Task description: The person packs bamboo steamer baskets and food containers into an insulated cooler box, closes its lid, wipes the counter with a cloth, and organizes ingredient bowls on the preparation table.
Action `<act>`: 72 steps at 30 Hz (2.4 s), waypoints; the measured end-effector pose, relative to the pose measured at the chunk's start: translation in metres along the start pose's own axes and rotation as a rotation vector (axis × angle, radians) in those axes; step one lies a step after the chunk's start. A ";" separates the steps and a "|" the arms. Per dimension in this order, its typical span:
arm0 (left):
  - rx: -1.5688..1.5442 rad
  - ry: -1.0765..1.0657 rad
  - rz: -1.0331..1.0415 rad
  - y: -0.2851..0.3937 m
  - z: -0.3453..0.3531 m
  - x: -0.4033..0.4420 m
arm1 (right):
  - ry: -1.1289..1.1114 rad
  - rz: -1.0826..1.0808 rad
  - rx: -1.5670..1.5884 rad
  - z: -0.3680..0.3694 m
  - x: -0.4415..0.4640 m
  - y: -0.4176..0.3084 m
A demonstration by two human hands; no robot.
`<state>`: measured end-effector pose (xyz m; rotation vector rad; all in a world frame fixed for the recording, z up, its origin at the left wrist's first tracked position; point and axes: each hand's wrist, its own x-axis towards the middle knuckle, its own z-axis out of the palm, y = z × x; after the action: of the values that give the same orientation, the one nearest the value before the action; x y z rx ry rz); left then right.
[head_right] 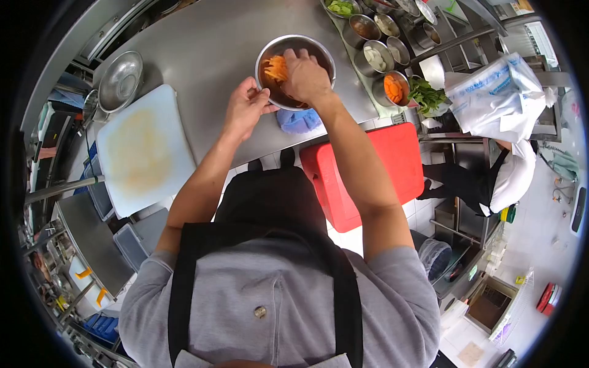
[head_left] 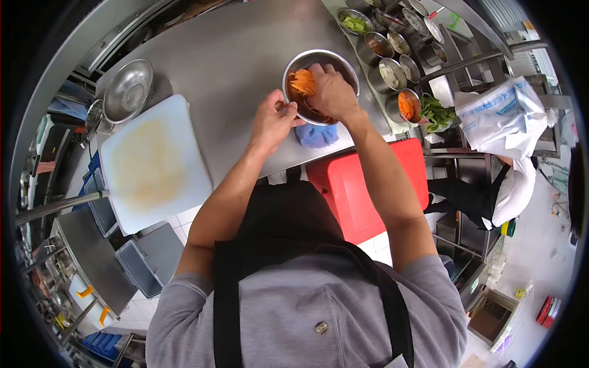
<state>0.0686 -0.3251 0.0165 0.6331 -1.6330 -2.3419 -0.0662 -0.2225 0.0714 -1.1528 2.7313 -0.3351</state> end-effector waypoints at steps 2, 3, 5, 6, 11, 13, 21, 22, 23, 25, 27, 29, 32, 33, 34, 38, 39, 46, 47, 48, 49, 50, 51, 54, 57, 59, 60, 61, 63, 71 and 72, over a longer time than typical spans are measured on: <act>-0.027 0.012 -0.025 0.003 0.000 0.000 | 0.190 -0.123 -0.036 -0.013 -0.008 -0.002; -0.025 0.013 -0.028 0.003 -0.001 0.000 | 0.188 -0.122 -0.033 -0.018 -0.009 0.001; -0.050 0.007 -0.024 0.003 -0.002 0.001 | 0.195 -0.247 0.146 -0.031 -0.010 0.012; -0.045 0.003 -0.026 0.002 -0.002 0.002 | 0.196 -0.235 0.083 -0.055 -0.017 0.010; -0.068 0.061 -0.054 -0.001 0.002 0.004 | 0.552 0.115 0.571 -0.098 -0.043 0.049; -0.069 0.065 -0.048 -0.008 0.003 0.012 | 0.684 0.153 0.597 -0.079 -0.049 0.085; 0.029 0.028 -0.051 -0.041 0.043 0.093 | 0.693 0.483 0.673 0.057 -0.067 0.174; 0.061 0.047 -0.079 -0.047 0.050 0.104 | 0.646 0.488 0.626 0.070 -0.064 0.180; 0.095 0.072 -0.106 -0.052 0.057 0.116 | 0.594 0.491 0.582 0.086 -0.061 0.187; 0.169 0.045 -0.109 -0.072 0.060 0.138 | 0.540 0.413 0.416 0.129 -0.058 0.200; 0.106 -0.028 -0.166 -0.092 0.046 0.156 | 0.644 0.283 0.336 0.140 -0.062 0.196; 0.320 0.030 -0.209 -0.047 0.062 0.145 | 0.562 0.319 0.247 0.133 -0.058 0.189; 1.054 0.153 0.025 -0.043 0.012 0.231 | 0.524 0.350 0.275 0.131 -0.055 0.194; 0.910 0.167 0.141 -0.027 0.030 0.251 | 0.513 0.345 0.285 0.132 -0.055 0.194; 0.763 0.173 0.252 -0.004 0.053 0.272 | 0.473 0.360 0.282 0.129 -0.055 0.193; 0.849 -0.006 0.246 0.039 0.137 0.411 | 0.430 0.375 0.251 0.129 -0.053 0.195; 0.706 -0.047 0.207 0.042 0.155 0.448 | 0.440 0.407 0.264 0.129 -0.051 0.195; 1.739 0.058 0.960 0.034 0.223 0.625 | 0.416 0.421 0.237 0.127 -0.046 0.198; 1.733 0.035 0.981 0.034 0.233 0.641 | 0.422 0.399 0.234 0.126 -0.044 0.201; 1.735 -0.071 0.815 0.039 0.248 0.647 | 0.437 0.424 0.237 0.125 -0.043 0.201; 1.730 -0.173 0.650 0.038 0.259 0.665 | 0.423 0.407 0.234 0.126 -0.043 0.203; 1.807 -0.229 0.534 0.039 0.265 0.680 | 0.406 0.391 0.236 0.127 -0.042 0.203; 1.824 -0.268 0.543 0.039 0.266 0.686 | 0.413 0.425 0.254 0.128 -0.041 0.200; 1.442 -0.598 0.296 0.014 0.265 0.723 | 0.407 0.425 0.237 0.130 -0.041 0.204; 1.779 -0.458 0.396 0.009 0.267 0.729 | 0.422 0.382 0.216 0.127 -0.039 0.206; 1.820 -0.423 0.377 0.015 0.273 0.709 | 0.440 0.406 0.207 0.125 -0.038 0.205; 1.855 -0.485 0.514 0.010 0.274 0.721 | 0.440 0.395 0.210 0.125 -0.037 0.207; 1.891 -0.550 0.647 0.016 0.274 0.711 | 0.423 0.399 0.207 0.125 -0.037 0.207; 1.943 -0.520 0.551 0.025 0.273 0.716 | 0.404 0.400 0.201 0.126 -0.034 0.207; 1.517 -0.437 -0.106 0.063 0.252 0.745 | 0.396 0.415 0.219 0.127 -0.033 0.206; 1.750 -0.664 0.350 0.041 0.226 0.784 | 0.396 0.423 0.217 0.127 -0.032 0.208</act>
<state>-0.7312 -0.4732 -0.0537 -0.3568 -3.3829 -0.3143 -0.1571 -0.0765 -0.1039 -0.4727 3.0684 -0.8456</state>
